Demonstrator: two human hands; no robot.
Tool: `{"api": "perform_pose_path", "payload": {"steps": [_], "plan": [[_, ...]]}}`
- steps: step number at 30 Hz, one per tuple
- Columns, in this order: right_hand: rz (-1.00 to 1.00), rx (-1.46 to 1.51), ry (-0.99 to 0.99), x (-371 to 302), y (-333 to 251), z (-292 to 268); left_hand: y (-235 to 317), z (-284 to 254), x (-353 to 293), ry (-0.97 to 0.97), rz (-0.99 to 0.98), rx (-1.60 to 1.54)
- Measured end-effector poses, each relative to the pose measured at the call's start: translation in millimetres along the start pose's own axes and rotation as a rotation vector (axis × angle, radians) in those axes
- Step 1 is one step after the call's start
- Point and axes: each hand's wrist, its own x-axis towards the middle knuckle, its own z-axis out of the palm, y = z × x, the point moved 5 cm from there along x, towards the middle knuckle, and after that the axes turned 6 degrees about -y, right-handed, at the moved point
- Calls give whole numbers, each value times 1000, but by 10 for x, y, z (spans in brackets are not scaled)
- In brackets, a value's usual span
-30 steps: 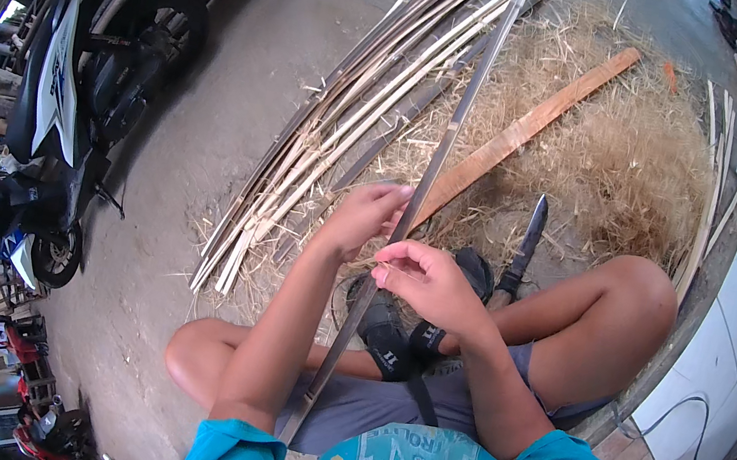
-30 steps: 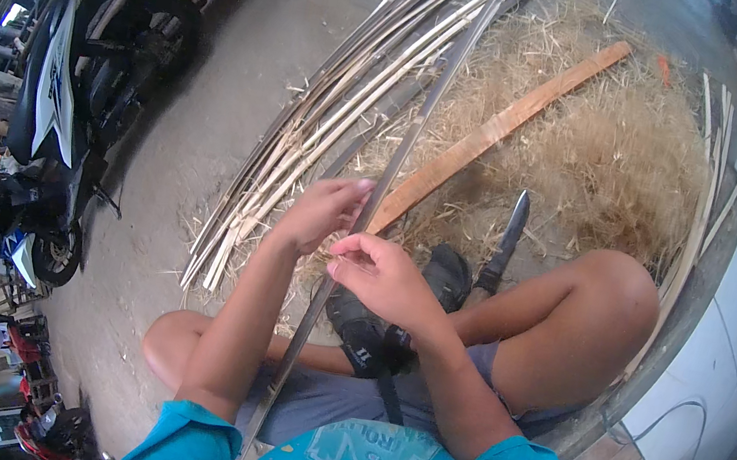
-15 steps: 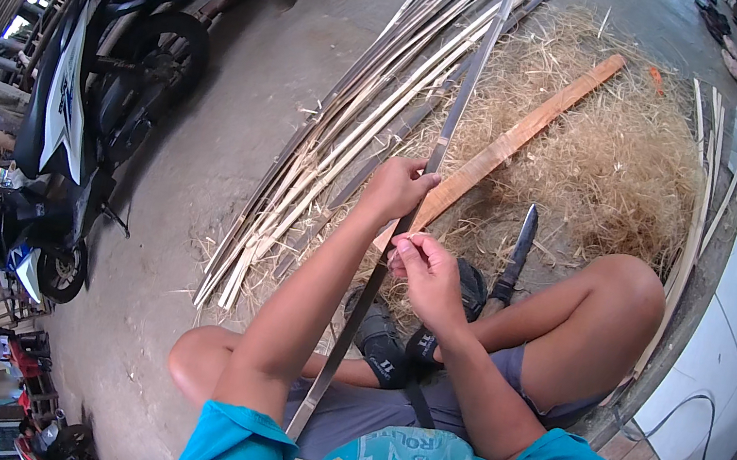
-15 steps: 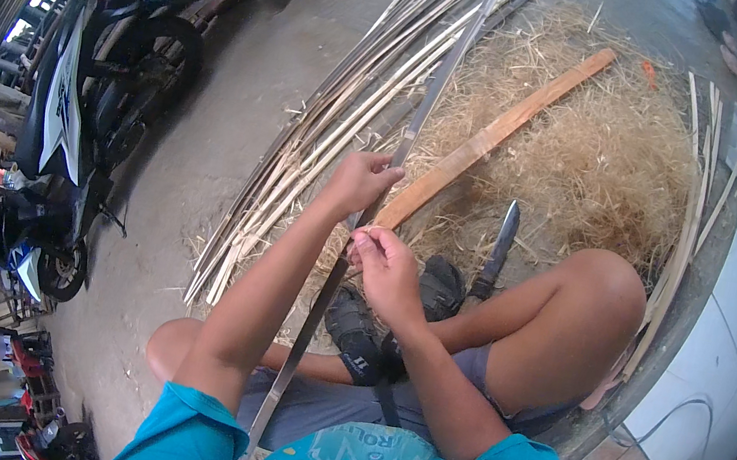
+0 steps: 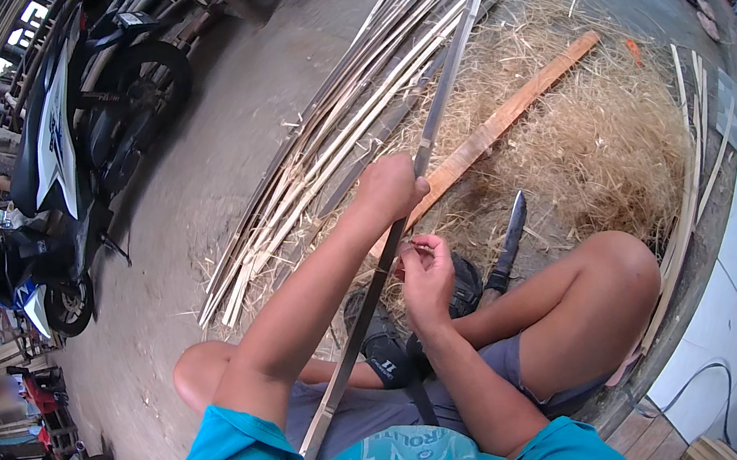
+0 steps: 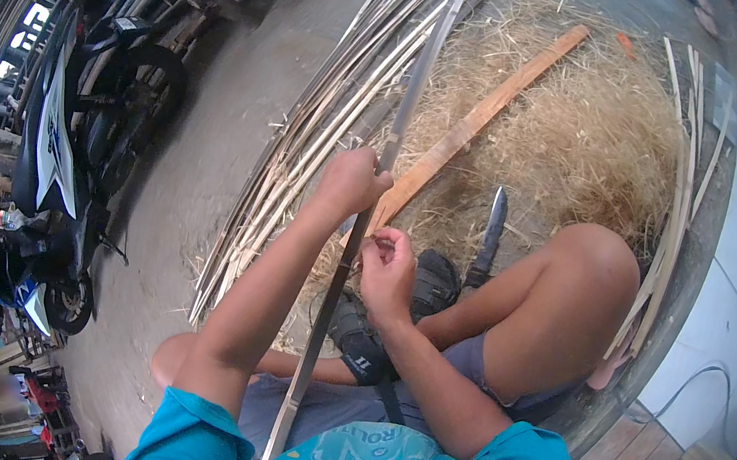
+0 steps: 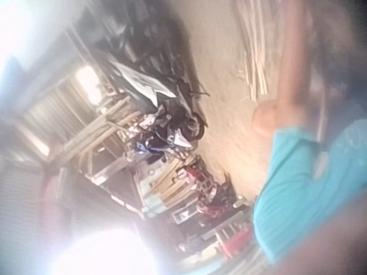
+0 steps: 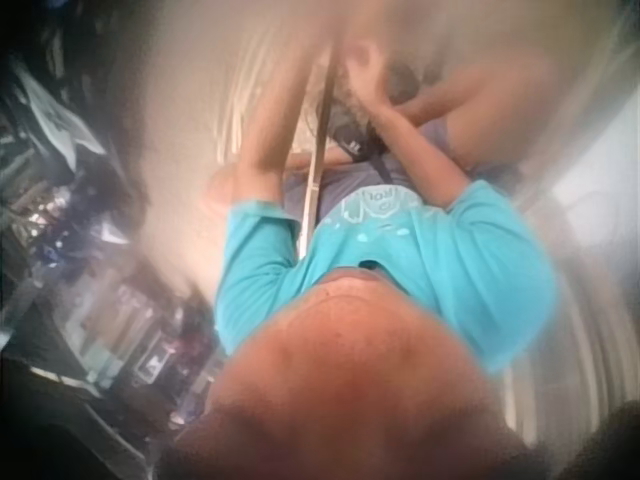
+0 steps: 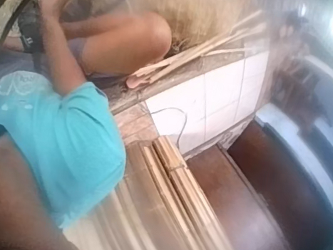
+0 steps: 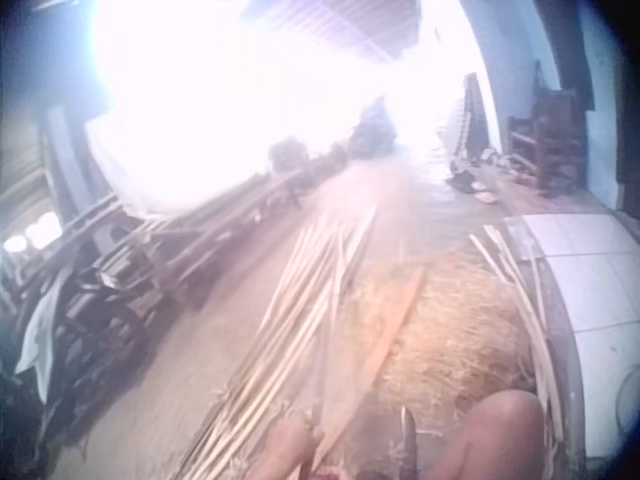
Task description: The person sits on the floor and uses a knife to shave thin strips from bamboo pieces. They repeatedly scrape the surface of each strip to smooth it, then place the finished pieces aside.
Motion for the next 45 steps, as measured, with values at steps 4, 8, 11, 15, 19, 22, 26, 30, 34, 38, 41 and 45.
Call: {"api": "perform_pose_path", "payload": {"steps": [4,8,11,15,19,22,26,30,34,38,41,45], "plan": [[-55,-58,-9,8,41,-40,111,-2,8,15,36,47],[0,-35,-61,-16,-18,-2,59,30,38,88,120,106],[33,-14,-68,-19,-59,-2,66,20,57,34,102,127],[34,-30,-110,-5,-88,-10,134,-49,33,21,82,134],[61,-27,-125,21,-41,-31,182,-98,18,19,96,163],[98,-17,-146,63,11,-67,233,-115,1,12,77,161],[68,-162,-180,38,-127,-39,189,-67,1,16,49,162],[63,-177,-227,88,-61,-98,209,-84,-2,-6,54,119],[141,-51,-264,125,-39,-98,155,-114,-31,21,95,78],[64,-139,-245,135,-95,-88,150,-127,-46,1,103,56],[79,-175,-312,141,-119,-84,144,-126,-59,-3,102,39],[283,-16,-368,91,-103,-67,3,-85,-57,-22,68,15]]}}
